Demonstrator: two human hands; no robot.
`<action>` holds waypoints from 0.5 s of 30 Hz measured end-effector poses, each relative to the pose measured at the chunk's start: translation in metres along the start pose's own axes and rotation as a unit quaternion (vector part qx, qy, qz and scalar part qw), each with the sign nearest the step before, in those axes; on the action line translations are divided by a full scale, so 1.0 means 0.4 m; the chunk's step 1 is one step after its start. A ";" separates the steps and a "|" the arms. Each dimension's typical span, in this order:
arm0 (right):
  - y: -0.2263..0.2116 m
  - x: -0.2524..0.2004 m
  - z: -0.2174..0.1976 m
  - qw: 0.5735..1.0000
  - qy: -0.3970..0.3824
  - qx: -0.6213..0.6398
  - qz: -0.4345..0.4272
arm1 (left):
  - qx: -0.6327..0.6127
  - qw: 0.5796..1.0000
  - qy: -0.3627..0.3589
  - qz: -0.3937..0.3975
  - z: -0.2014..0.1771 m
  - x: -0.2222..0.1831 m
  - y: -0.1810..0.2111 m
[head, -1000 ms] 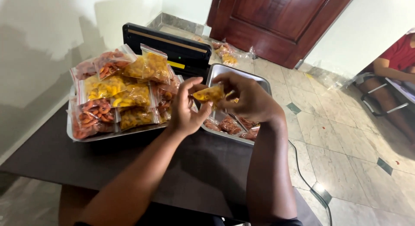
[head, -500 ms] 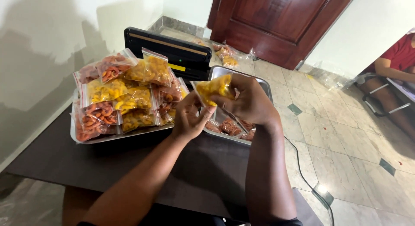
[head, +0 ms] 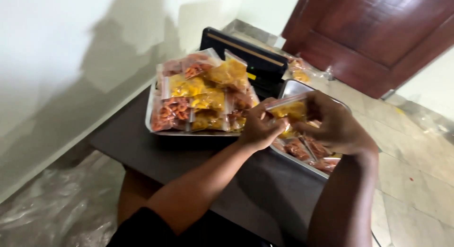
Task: Organizing small plastic bags of snacks into a metal tray at a packaging station.
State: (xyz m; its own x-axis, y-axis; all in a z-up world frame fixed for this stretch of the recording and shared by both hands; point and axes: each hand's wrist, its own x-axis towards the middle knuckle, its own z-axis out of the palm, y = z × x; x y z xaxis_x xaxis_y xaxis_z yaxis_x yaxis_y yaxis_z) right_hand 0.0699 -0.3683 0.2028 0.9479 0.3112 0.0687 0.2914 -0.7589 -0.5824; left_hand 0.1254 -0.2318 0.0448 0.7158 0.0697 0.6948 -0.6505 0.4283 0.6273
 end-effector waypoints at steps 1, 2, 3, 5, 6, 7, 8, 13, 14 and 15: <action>0.005 0.002 0.000 1.000 -0.002 0.000 0.000 | 0.000 1.000 0.002 0.000 -0.005 -0.003 -0.002; 0.012 0.004 -0.003 0.999 -0.019 -0.049 -0.002 | -0.024 1.000 -0.017 -0.004 -0.007 -0.005 -0.006; 0.020 0.002 -0.012 0.995 -0.033 -0.098 -0.001 | -0.051 0.998 -0.039 -0.008 0.000 -0.003 -0.012; -0.012 -0.010 -0.022 0.994 -0.028 -0.092 0.057 | -0.010 0.999 -0.009 -0.033 -0.004 0.005 -0.005; -0.028 -0.016 -0.028 0.990 -0.025 -0.084 0.111 | 0.035 0.998 0.023 -0.057 -0.006 0.011 -0.001; 0.018 -0.005 -0.032 0.990 -0.021 -0.087 0.113 | 0.031 0.998 0.020 -0.055 -0.003 0.016 0.000; 0.064 0.005 -0.035 0.999 0.023 -0.037 0.009 | 0.012 0.999 0.023 -0.038 -0.001 0.021 0.002; 0.056 -0.011 -0.024 0.993 0.046 -0.019 -0.104 | 0.025 1.000 -0.012 -0.005 -0.001 0.006 0.006; 0.062 -0.007 -0.026 0.995 0.041 -0.013 -0.085 | 0.032 0.999 -0.025 -0.001 -0.002 0.008 -0.005; 0.072 -0.005 -0.018 0.997 0.033 -0.003 -0.064 | 0.041 0.998 -0.037 -0.001 -0.009 -0.001 -0.015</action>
State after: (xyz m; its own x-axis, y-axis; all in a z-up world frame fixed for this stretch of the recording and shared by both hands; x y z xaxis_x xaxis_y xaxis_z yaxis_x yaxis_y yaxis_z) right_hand 0.0773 -0.3948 0.1917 0.9091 0.3675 0.1962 0.4114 -0.7183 -0.5610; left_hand 0.1298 -0.2310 0.0395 0.6989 0.0016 0.7152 -0.6696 0.3528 0.6535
